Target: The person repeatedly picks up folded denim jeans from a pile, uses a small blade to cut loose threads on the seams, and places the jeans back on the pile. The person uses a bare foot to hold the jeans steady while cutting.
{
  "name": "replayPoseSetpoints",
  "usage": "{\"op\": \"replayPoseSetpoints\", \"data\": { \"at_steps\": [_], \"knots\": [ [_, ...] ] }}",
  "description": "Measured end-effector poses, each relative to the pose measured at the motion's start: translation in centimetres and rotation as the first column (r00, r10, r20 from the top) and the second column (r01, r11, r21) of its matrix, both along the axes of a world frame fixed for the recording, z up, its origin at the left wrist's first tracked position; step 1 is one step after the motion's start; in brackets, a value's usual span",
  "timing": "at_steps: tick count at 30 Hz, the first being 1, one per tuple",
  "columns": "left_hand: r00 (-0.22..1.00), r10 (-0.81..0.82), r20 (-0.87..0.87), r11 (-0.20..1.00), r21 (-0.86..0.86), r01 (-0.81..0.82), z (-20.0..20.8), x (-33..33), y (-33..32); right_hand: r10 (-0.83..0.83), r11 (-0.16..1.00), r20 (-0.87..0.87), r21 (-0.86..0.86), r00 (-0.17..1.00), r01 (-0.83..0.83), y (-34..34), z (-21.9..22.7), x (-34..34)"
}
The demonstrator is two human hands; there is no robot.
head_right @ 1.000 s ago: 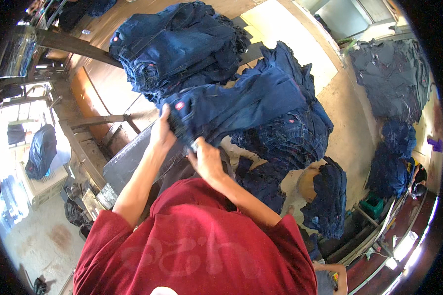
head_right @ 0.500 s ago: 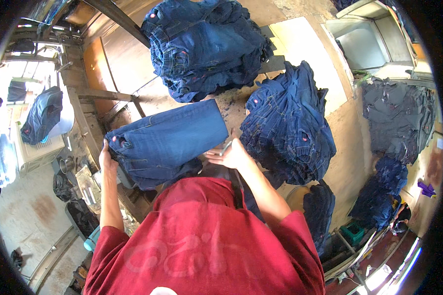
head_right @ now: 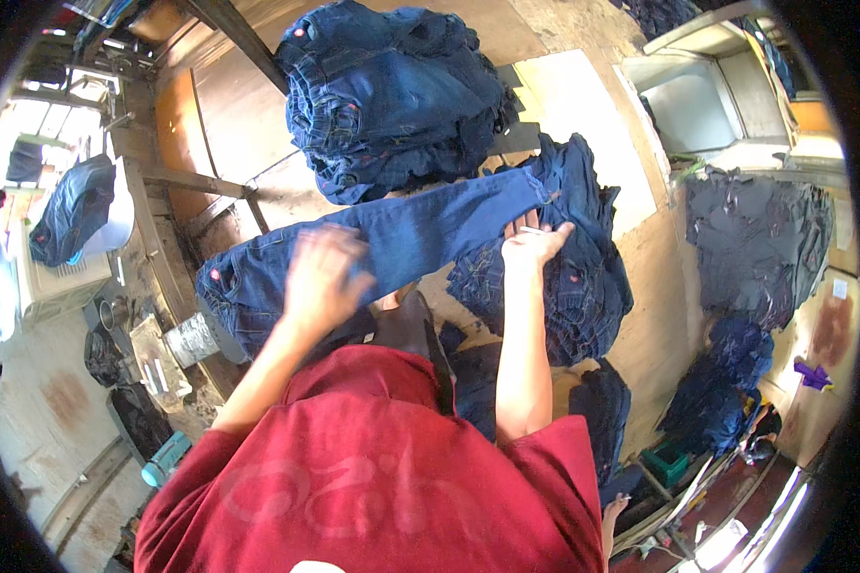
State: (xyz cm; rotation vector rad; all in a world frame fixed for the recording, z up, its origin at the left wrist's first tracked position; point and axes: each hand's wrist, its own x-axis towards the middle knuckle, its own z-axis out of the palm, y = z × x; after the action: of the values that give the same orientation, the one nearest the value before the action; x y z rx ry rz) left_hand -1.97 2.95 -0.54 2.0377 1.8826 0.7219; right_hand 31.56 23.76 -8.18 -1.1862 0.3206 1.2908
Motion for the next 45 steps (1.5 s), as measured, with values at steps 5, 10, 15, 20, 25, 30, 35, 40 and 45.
{"op": "replayPoseSetpoints", "data": {
  "at_steps": [5,10,15,20,25,30,35,40,45],
  "knots": [
    [0.961,-0.223,-0.163,0.951,-0.25,0.179,-4.4,5.9,0.3,0.285,0.946,0.533,-0.025,0.797,-0.322,1.0,2.3,-0.6],
    [0.945,-0.304,-0.123,0.943,-0.177,0.281,-4.8,7.9,3.2,-0.052,0.942,0.572,0.301,0.819,-0.15,3.9,7.9,5.9],
    [0.974,-0.218,-0.069,0.964,-0.172,0.204,-4.6,11.6,3.9,0.132,0.933,0.676,0.162,0.725,-0.321,1.9,20.2,1.6],
    [0.954,-0.11,-0.278,0.994,-0.032,0.105,-8.2,13.2,0.2,0.321,0.592,0.808,0.236,0.494,-0.771,-6.9,23.6,-14.7],
    [0.949,-0.129,-0.289,0.99,-0.093,0.106,-16.0,16.9,-1.5,0.255,0.081,0.967,-0.043,-0.021,-0.996,-17.4,12.8,-29.6],
    [0.938,-0.223,-0.264,0.964,-0.206,0.171,-18.3,17.7,-3.4,0.082,-0.235,0.887,-0.426,-0.454,-0.874,-19.5,7.3,-33.8],
    [0.948,-0.299,-0.108,0.889,-0.392,0.236,-13.1,15.1,-0.3,0.246,-0.041,0.968,-0.044,-0.053,-0.998,-13.4,15.5,-28.8],
    [0.983,-0.103,0.15,0.985,-0.121,0.122,-5.0,9.1,1.7,0.352,0.403,0.895,0.118,0.273,-0.908,-2.8,25.3,-13.7],
    [0.96,0.259,-0.106,0.933,-0.228,-0.277,-3.3,-5.3,-2.9,0.256,0.707,0.957,-0.281,-0.135,-0.649,3.0,25.0,-2.7]
  ]
}}
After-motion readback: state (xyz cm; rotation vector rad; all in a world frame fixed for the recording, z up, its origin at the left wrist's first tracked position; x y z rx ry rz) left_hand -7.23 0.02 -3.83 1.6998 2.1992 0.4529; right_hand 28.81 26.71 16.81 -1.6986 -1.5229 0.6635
